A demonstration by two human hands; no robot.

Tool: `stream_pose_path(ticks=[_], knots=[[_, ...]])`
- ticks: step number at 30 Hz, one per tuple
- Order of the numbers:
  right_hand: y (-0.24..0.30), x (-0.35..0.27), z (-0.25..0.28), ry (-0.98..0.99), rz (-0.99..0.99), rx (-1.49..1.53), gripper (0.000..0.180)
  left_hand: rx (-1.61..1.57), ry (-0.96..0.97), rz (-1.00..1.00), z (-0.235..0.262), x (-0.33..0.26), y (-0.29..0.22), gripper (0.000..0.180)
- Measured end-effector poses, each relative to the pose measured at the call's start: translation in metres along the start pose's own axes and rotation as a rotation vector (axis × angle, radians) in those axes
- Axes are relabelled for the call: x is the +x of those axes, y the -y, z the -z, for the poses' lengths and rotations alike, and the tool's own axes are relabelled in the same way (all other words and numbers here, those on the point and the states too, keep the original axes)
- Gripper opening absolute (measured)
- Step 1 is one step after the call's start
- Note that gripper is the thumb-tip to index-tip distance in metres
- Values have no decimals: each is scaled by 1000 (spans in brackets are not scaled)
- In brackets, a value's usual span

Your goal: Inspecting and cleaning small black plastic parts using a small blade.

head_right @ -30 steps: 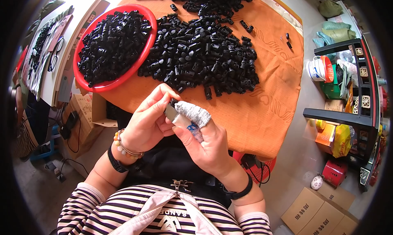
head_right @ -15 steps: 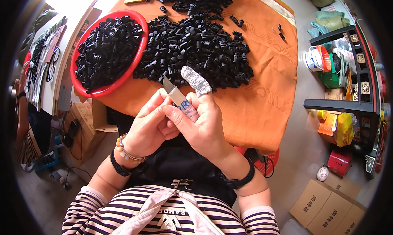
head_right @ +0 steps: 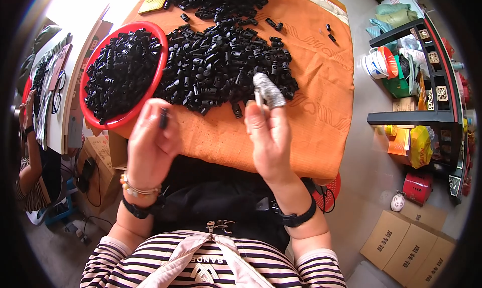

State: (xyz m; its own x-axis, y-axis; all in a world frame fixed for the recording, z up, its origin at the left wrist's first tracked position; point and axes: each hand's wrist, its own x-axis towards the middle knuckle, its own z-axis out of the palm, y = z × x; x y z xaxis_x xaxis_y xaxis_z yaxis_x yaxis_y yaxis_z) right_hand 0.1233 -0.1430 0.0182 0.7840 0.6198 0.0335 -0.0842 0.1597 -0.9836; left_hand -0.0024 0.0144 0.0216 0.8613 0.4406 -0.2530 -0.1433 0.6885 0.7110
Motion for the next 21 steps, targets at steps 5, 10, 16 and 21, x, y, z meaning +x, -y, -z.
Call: stream_pose_path(ticks=[5,10,16,21], knots=[[-9,-1,19,-121,32,-178,43,-63,-69,-348,34,17,-46,32],[-23,-5,13,-146,129,-608,53,-115,146,-419,62,21,-65,44],[-38,3,3,-99,316,-884,52,85,85,-288,41,14,-36,37],[-39,4,4,-32,366,-1077,49,218,52,95,8,6,-6,25]])
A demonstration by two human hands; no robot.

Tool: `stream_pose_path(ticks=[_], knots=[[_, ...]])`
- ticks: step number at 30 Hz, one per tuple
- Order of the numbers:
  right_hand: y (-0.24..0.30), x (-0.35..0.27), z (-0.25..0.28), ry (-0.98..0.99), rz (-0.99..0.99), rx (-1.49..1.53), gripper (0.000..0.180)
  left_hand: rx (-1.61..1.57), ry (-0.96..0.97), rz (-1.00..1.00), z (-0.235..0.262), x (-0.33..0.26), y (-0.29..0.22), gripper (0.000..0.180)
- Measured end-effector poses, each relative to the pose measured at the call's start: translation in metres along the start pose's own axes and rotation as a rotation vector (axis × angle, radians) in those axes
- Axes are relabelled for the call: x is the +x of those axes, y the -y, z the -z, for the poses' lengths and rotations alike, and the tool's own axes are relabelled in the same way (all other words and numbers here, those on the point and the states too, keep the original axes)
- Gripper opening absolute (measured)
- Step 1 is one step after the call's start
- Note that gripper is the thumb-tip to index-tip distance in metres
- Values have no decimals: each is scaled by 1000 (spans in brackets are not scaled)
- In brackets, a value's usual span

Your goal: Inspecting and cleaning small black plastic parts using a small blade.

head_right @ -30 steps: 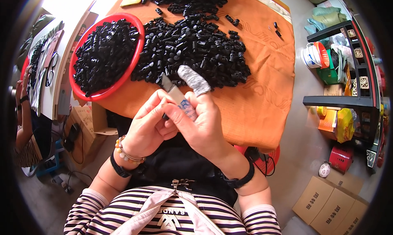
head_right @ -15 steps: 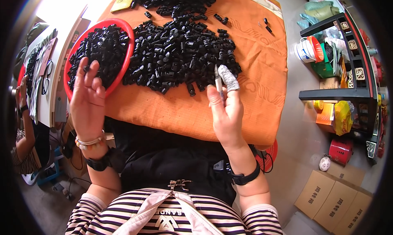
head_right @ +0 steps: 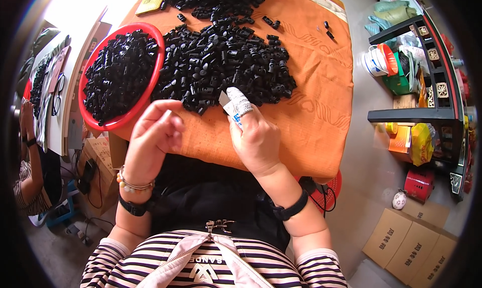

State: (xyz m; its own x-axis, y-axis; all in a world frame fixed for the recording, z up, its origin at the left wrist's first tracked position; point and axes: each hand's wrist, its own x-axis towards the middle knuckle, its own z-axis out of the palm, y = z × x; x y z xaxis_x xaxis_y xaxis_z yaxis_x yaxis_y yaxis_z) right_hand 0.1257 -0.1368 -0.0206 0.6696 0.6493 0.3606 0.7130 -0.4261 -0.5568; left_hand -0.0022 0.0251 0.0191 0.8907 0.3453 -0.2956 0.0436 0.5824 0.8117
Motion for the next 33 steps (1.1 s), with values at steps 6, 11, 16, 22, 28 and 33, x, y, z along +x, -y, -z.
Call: stream_pose_path(ticks=[6,11,16,22,28,33], knots=[[4,-5,4,11,-278,680,52,104,55,133,-17,2,12,26],[30,-6,21,159,-292,786,53,30,109,166,-20,3,18,27],[40,-10,26,251,-379,933,55,12,184,114,-18,2,22,15],[44,-8,30,238,-463,1134,54,32,200,65,-17,0,25,18],[51,-6,31,173,-506,1207,53,-107,270,127,-17,0,31,34],[55,-7,27,147,-519,1204,51,-289,286,157,-18,0,33,36]])
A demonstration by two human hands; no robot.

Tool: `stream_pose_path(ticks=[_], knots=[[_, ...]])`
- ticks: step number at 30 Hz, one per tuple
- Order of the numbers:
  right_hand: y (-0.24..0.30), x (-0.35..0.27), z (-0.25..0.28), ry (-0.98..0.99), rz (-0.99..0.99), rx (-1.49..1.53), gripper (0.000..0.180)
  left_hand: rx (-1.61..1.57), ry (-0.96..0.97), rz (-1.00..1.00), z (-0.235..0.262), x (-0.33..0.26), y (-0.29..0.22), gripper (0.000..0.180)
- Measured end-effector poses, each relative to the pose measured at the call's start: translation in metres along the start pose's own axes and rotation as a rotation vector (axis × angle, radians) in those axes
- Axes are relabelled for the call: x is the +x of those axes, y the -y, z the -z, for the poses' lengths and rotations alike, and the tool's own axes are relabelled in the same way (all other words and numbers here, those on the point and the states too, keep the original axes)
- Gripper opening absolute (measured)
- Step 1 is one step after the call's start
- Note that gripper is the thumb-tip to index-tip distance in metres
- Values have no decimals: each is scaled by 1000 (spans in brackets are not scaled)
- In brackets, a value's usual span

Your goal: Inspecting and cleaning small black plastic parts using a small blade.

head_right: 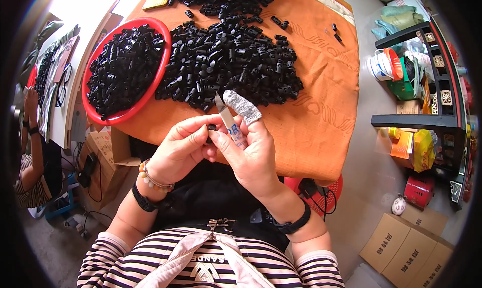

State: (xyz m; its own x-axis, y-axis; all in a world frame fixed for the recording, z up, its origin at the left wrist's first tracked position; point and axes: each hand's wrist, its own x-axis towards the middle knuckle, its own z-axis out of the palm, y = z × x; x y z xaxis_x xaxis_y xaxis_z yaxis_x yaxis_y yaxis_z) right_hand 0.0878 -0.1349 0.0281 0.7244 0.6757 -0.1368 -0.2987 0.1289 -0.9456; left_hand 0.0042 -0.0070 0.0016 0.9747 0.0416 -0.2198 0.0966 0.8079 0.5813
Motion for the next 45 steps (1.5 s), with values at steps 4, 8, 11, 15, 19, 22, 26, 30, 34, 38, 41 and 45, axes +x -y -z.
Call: stream_pose_path(ticks=[4,8,11,15,19,22,26,30,34,38,41,45], knots=[[1,0,6,11,12,-1,47,-138,12,36,4,2,-4,40],[-1,1,9,-14,31,-80,43,-200,-50,45,3,1,-5,21],[-3,2,2,-10,45,-6,44,-209,-41,43,8,2,0,14],[-3,2,-1,28,-36,14,47,-192,-29,66,7,1,4,13],[-3,6,1,39,-1,28,48,-187,-5,56,4,2,2,15],[-6,8,4,36,52,-18,46,-169,13,55,6,3,0,17],[-7,9,5,25,69,-18,42,-114,14,63,7,2,-1,22],[-8,9,10,24,63,-108,46,-78,-46,79,0,2,-2,23],[-4,8,4,29,65,3,42,-101,-44,56,0,2,-4,25],[-1,8,1,59,53,21,58,-168,-27,69,0,3,-7,24],[-2,8,4,57,25,-57,60,-207,15,99,0,1,-10,25],[-2,8,4,72,50,-101,61,-245,62,120,3,1,-11,20]])
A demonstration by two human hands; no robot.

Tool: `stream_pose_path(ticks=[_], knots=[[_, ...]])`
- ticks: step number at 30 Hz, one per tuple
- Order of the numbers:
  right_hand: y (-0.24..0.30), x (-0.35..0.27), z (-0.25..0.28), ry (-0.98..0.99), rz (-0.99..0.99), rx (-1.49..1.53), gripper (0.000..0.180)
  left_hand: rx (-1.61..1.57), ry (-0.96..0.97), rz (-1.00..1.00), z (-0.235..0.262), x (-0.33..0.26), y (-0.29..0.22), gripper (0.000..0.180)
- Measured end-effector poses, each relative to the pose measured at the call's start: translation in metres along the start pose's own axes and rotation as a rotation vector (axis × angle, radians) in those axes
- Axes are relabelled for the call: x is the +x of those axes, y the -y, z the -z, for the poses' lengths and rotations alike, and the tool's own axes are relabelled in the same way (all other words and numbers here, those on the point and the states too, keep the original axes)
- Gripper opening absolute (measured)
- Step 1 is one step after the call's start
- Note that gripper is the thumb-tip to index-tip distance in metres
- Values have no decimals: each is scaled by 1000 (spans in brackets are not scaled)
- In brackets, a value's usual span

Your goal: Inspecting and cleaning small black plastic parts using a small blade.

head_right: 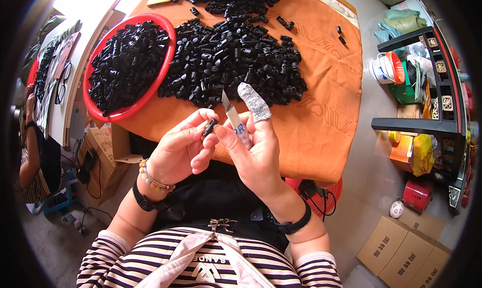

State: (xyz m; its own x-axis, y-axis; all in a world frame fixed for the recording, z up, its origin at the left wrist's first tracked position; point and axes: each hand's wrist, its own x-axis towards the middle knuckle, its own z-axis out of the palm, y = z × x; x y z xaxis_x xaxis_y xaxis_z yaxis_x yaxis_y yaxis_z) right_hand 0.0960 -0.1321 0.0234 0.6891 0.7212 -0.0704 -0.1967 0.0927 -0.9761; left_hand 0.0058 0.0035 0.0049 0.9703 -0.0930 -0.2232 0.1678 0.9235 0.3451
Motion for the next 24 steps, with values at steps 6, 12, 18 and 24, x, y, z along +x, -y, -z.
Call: stream_pose_path(ticks=[6,12,18,24], knots=[[8,-6,3,94,26,-67,63,-74,-38,-20,1,-2,-2,21],[7,-10,5,108,-27,-165,48,-89,0,1,5,-5,-2,22],[5,-10,6,123,30,-219,40,-89,-6,14,4,-5,-3,24],[6,-10,4,133,36,-200,39,-66,-5,8,5,-5,-2,23]])
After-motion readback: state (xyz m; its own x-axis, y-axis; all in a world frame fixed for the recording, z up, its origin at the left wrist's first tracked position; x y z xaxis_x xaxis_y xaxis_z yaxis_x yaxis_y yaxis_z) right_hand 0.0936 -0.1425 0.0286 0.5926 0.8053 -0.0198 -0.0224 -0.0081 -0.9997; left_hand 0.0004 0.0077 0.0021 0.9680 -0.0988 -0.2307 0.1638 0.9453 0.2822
